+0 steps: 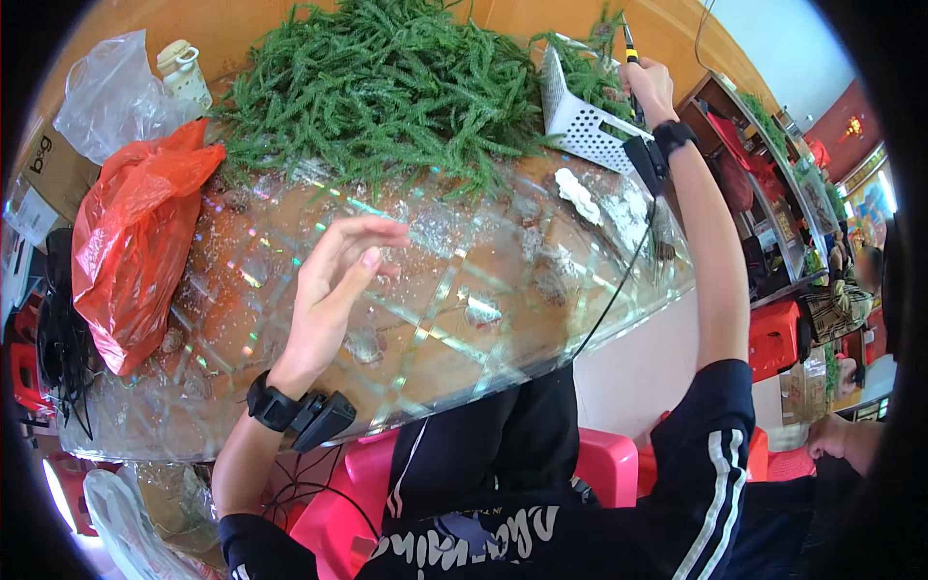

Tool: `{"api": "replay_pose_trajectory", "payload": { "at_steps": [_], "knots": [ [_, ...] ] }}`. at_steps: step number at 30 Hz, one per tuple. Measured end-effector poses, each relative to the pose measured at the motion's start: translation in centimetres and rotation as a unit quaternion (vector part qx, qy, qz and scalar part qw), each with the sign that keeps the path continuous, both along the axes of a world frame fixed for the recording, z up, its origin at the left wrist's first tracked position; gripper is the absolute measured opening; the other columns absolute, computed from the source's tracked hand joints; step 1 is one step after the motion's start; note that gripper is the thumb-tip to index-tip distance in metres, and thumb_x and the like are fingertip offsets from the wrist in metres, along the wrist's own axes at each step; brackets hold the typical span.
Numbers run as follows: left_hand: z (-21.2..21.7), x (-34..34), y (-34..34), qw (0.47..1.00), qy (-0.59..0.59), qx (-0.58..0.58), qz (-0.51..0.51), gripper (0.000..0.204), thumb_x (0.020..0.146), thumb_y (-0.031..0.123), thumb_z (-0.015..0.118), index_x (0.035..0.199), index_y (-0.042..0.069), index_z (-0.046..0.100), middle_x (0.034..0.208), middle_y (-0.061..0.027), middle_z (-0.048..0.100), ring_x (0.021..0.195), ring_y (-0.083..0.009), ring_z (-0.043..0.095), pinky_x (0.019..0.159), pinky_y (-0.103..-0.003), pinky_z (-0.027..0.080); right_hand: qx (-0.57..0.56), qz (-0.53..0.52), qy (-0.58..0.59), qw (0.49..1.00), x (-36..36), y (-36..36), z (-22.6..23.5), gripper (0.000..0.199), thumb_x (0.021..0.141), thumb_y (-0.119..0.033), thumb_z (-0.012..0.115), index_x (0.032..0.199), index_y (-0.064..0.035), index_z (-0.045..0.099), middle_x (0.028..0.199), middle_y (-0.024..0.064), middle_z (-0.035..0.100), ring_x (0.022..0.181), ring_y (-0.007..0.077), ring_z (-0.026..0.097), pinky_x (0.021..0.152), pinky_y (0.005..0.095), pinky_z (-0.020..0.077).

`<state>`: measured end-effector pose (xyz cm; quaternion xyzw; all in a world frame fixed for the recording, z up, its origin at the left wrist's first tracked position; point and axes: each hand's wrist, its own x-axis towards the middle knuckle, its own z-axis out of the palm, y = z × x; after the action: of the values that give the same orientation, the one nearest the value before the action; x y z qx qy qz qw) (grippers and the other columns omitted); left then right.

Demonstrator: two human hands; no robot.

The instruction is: Trimming and arranging artificial green plant material using needle-nose pliers at a workstation.

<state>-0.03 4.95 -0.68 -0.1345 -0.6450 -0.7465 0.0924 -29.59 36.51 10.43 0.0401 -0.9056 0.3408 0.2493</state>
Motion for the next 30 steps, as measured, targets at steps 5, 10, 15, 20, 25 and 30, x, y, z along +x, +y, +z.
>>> {"api": "replay_pose_trajectory", "payload": {
  "at_steps": [5, 10, 15, 20, 25, 30],
  "knots": [
    [-0.3, -0.6, -0.1, 0.999, -0.028, 0.026, 0.033, 0.03, 0.09, 0.011, 0.044, 0.118, 0.001, 0.04, 0.105, -0.0106, 0.055, 0.094, -0.0173, 0.054, 0.079, -0.03, 0.044, 0.104, -0.098, 0.028, 0.989, -3.0, 1.2, -0.3, 0.027, 0.061, -0.026, 0.057, 0.065, 0.0008, 0.058, 0.06, 0.0131, 0.058, 0.06, 0.0249, 0.057, 0.057, 0.0314, 0.0433],
    [-1.0, -1.3, -0.7, 0.991, -0.038, 0.033, 0.12, 0.03, 0.089, 0.01, 0.046, 0.118, 0.002, 0.04, 0.096, -0.008, 0.058, 0.087, -0.0147, 0.056, 0.074, -0.029, 0.045, 0.161, -0.005, 0.008, 0.987, 4.2, -0.7, -1.1, 0.027, 0.064, -0.022, 0.058, 0.076, 0.0013, 0.062, 0.067, 0.0213, 0.061, 0.065, 0.0317, 0.061, 0.063, 0.0369, 0.0474],
    [0.3, -1.4, -3.3, 0.987, -0.045, 0.001, 0.156, 0.026, 0.086, 0.008, 0.048, 0.112, 0.003, 0.046, 0.093, -0.0085, 0.06, 0.083, -0.0153, 0.057, 0.071, -0.027, 0.044, 0.265, 0.239, 0.003, 0.934, 15.4, -3.9, -7.1, 0.025, 0.062, -0.014, 0.064, 0.06, 0.0002, 0.044, 0.06, 0.0161, 0.048, 0.057, 0.0311, 0.049, 0.051, 0.0377, 0.0379],
    [4.4, -0.5, -4.1, 0.785, 0.21, -0.55, 0.191, 0.018, 0.083, 0.006, 0.05, 0.1, 0.004, 0.055, 0.086, -0.0115, 0.059, 0.073, -0.0196, 0.057, 0.065, -0.026, 0.044, 0.227, 0.316, -0.07, 0.918, 22.2, -4.3, -10.8, 0.03, 0.061, -0.01, 0.066, 0.06, -0.0013, 0.037, 0.065, 0.0139, 0.043, 0.057, 0.0319, 0.045, 0.052, 0.0404, 0.0375],
    [3.5, 0.3, -4.8, 0.797, 0.199, -0.55, 0.147, 0.014, 0.085, 0.009, 0.05, 0.095, 0.001, 0.056, 0.077, -0.0099, 0.058, 0.064, -0.0168, 0.055, 0.061, -0.026, 0.043, 0.183, 0.365, -0.1, 0.907, 24.2, -5.4, -11.2, 0.029, 0.063, -0.007, 0.065, 0.064, -0.0008, 0.037, 0.072, 0.0132, 0.043, 0.064, 0.0307, 0.046, 0.056, 0.0379, 0.0393],
    [-0.4, -1.3, -7.4, 0.991, -0.011, -0.093, 0.099, 0.016, 0.088, 0.014, 0.049, 0.095, 0.002, 0.057, 0.071, -0.006, 0.057, 0.063, -0.0133, 0.055, 0.061, -0.025, 0.044, 0.198, 0.379, -0.108, 0.898, 24.5, -5.9, -11.4, 0.03, 0.064, -0.008, 0.067, 0.066, -0.0009, 0.038, 0.077, 0.0127, 0.044, 0.07, 0.0297, 0.047, 0.059, 0.0374, 0.04]
  ]
}}
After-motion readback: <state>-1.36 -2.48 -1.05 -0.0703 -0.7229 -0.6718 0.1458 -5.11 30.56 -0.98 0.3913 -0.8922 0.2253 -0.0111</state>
